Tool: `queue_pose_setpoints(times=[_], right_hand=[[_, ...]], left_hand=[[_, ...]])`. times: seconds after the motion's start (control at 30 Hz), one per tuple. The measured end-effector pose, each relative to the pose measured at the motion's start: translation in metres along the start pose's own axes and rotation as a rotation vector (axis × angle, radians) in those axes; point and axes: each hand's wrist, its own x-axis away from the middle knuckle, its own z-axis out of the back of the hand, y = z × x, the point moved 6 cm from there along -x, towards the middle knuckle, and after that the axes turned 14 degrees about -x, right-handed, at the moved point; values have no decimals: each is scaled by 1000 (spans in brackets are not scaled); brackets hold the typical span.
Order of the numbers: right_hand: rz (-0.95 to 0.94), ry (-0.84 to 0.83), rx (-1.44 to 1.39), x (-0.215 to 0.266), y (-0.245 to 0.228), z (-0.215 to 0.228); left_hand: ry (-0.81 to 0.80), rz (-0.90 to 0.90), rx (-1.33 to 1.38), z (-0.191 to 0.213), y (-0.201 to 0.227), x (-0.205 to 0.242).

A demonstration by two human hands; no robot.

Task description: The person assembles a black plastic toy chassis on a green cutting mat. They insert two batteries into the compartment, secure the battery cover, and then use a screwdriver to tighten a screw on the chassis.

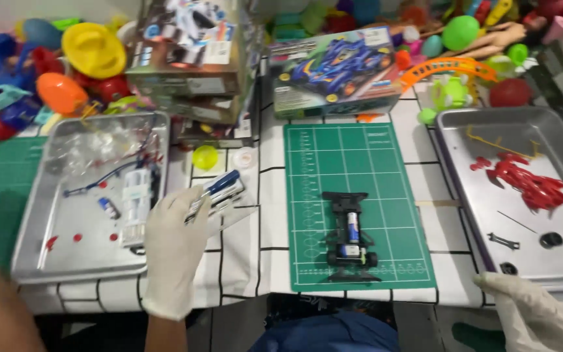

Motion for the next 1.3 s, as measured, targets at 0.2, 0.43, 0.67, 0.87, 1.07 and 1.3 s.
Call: queue_pose_setpoints(times=[0.2,0.43,0.67,0.87,1.07,1.3], right_hand=[[-416,-448,-150,-49,162,2],[-1424,-223,-44,20,231,37],[-576,-423,406,21,64,-24],[-143,-181,256,10,22,-28],[-189,-96,-85,26,61,-23],[-26,-210,-426,16,-16,-92]], left_hand=[[-317,27,-237,-21,-61,-32],[-330,444,-447,39,-167,-28],[-438,542,-366,-39,-233,-30],[-435,482,-477,-37,-225,-34],[-127,373,-487,47,-96,22],[-658,155,359,-20,100,134]])
